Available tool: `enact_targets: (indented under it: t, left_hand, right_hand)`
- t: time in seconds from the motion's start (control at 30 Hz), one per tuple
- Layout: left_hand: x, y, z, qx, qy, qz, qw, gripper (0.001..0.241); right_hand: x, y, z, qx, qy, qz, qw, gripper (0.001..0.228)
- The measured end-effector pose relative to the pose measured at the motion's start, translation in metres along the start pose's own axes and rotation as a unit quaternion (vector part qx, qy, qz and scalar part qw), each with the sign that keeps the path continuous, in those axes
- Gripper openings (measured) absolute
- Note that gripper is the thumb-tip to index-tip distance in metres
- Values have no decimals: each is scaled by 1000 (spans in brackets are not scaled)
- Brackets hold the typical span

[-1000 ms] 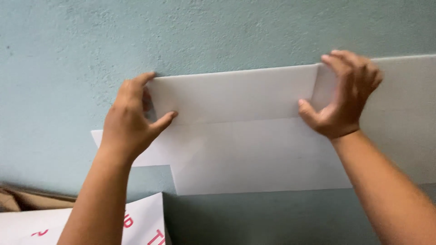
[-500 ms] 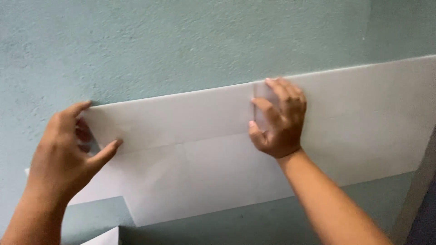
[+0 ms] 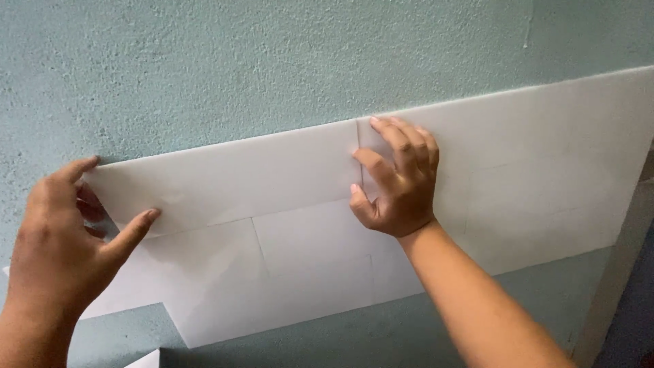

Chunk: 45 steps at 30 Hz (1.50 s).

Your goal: The person is applying white rectangular adhesive tiles to a blue wall, carefully aligning them in a staggered pattern and pressing them to ensure adhesion.

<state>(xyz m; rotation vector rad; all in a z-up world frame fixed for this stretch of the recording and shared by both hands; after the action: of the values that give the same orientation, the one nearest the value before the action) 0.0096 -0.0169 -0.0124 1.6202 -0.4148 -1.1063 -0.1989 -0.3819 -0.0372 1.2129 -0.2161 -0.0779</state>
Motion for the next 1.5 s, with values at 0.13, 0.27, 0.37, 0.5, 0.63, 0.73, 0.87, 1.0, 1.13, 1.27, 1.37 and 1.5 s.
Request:
enact_targets:
  t: [0.13,0.27,0.37,0.5,0.63,0.73,0.87,1.0,1.13,1.27,1.37,1.5]
  left_hand:
    - [-1,0,4,-8,7,-4,1000,97]
    - [-2,1,7,-22,-5,-10,1000,96]
    - [-3,1,9,-28,-14,-11,999,97]
    - [-2,0,7,-16,-19,1,1000,96]
    - [-2,1,9,-44,-32,-13,998,96]
    - [0,0,5,-11,-26,3,1000,96]
    - [-3,1,10,-39,-36,-10,999,97]
    - [-2,1,7,-48,-50,-10,998,96]
    - [0,1,2,-45,-40,-5,998,97]
    - [-4,2,5,-67,-57,-28,996,97]
    - [-5,3,7,-73,-60,-33,995,97]
    - [-4,3,6,-85,-68,-36,993,98]
  right_hand:
    - [1,-2,0,-3,-5,-3,1000,29]
    - [1,-1,-1,4,-17,9,1000,29]
    - [2,-2,-1,18,-25,4,1000,33]
    - [3,-1,0,25,-40,5,999,42]
    - [4,0,0,35,-72,-7,997,51]
    - [4,2,-1,34,-88,-20,995,58]
    - [5,2,-1,32,-112,-29,993,62]
    - [5,1,-2,35,-112,-38,992,63]
    - [5,-20,-4,42,-108,-63,991,67]
    - [5,-44,-6,54,-93,-107,988,72]
    - [2,-58,-10,58,-86,-124,987,72]
    - [1,-82,-11,56,-75,-144,985,73]
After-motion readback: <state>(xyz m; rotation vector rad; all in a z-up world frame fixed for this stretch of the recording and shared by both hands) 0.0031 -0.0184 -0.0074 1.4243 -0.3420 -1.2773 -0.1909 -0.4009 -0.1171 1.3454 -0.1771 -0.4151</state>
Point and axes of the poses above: each hand's wrist, its own y-axis towards the middle knuckle, its own x-axis out of the palm, z = x × y, the point moved 1 cm from there along y, towards the middle knuckle, and after that the axes turned 5 degrees about -z, right-handed, at the moved point
